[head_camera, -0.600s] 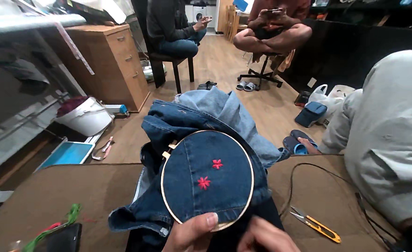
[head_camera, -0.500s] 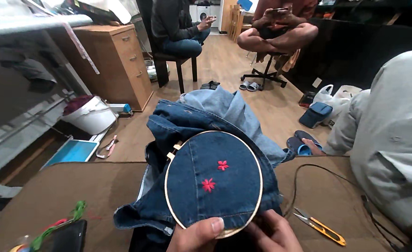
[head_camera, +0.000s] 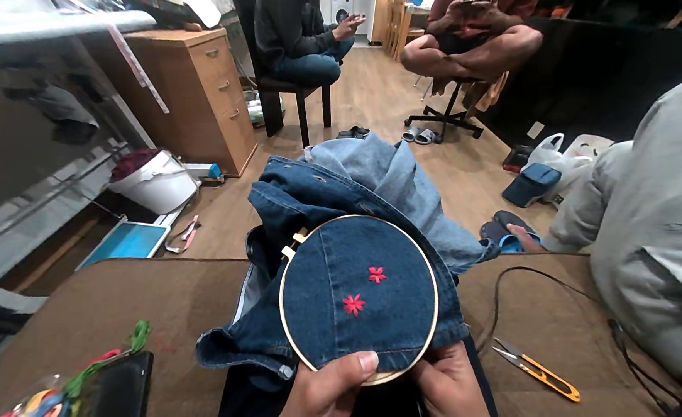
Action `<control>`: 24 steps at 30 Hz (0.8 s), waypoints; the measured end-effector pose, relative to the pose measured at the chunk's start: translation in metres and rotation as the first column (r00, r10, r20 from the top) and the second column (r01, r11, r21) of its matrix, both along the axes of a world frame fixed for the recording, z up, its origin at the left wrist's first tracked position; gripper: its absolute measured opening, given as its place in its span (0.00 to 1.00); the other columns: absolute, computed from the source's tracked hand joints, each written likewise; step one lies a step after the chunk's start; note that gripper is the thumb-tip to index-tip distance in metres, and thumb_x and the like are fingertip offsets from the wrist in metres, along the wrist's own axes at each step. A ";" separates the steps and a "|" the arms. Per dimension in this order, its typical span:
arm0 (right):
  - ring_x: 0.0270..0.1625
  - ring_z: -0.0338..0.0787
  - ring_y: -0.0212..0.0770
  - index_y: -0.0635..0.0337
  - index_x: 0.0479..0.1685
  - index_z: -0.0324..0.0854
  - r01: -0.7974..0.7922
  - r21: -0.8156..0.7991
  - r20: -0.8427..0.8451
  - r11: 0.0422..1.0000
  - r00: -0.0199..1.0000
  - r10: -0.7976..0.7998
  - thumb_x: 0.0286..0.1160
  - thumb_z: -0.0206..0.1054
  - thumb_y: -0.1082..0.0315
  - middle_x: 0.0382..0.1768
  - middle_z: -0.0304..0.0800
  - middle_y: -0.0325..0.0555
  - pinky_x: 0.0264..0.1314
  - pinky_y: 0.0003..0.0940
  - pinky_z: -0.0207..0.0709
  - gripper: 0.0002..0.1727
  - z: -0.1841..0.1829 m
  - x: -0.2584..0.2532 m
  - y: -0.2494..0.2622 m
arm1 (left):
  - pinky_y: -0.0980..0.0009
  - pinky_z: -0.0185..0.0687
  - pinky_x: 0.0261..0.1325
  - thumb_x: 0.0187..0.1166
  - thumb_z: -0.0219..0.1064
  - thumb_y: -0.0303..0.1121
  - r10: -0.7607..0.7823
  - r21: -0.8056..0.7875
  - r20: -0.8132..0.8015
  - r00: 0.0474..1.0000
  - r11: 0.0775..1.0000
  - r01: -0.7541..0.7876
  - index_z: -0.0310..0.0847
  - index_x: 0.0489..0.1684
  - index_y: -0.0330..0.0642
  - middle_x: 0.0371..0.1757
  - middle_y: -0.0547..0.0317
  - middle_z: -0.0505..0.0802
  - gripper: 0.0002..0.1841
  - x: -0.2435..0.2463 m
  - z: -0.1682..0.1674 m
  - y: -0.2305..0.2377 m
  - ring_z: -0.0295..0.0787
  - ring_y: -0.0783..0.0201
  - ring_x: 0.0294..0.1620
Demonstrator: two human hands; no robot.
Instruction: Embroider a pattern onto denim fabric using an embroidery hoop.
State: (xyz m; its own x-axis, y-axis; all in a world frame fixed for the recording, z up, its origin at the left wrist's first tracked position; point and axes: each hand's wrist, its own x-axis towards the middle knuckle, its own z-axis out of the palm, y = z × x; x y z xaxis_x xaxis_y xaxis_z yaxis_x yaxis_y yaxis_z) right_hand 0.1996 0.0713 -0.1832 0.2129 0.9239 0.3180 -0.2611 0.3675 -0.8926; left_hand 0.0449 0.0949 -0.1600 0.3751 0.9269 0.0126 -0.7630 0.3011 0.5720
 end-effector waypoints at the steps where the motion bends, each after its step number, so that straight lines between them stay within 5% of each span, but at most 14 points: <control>1: 0.51 0.93 0.19 0.38 0.51 0.88 0.009 0.005 -0.004 1.000 1.000 -0.009 0.64 0.71 0.85 0.48 0.97 0.20 0.57 0.22 0.89 0.26 0.000 -0.001 0.000 | 0.59 0.92 0.60 0.68 0.71 0.17 -0.001 -0.004 -0.003 1.000 1.000 0.001 0.92 0.47 0.38 0.45 0.49 0.98 0.13 0.000 0.000 0.000 0.98 0.59 0.47; 24: 0.57 0.91 0.17 0.35 0.57 0.88 0.056 0.113 -0.017 0.992 0.998 -0.055 0.69 0.71 0.81 0.53 0.96 0.17 0.65 0.20 0.85 0.26 -0.007 -0.004 0.004 | 0.55 0.92 0.61 0.66 0.72 0.16 0.011 -0.022 -0.010 1.000 1.000 -0.011 0.89 0.49 0.37 0.46 0.47 0.98 0.14 -0.001 0.000 0.001 0.98 0.56 0.49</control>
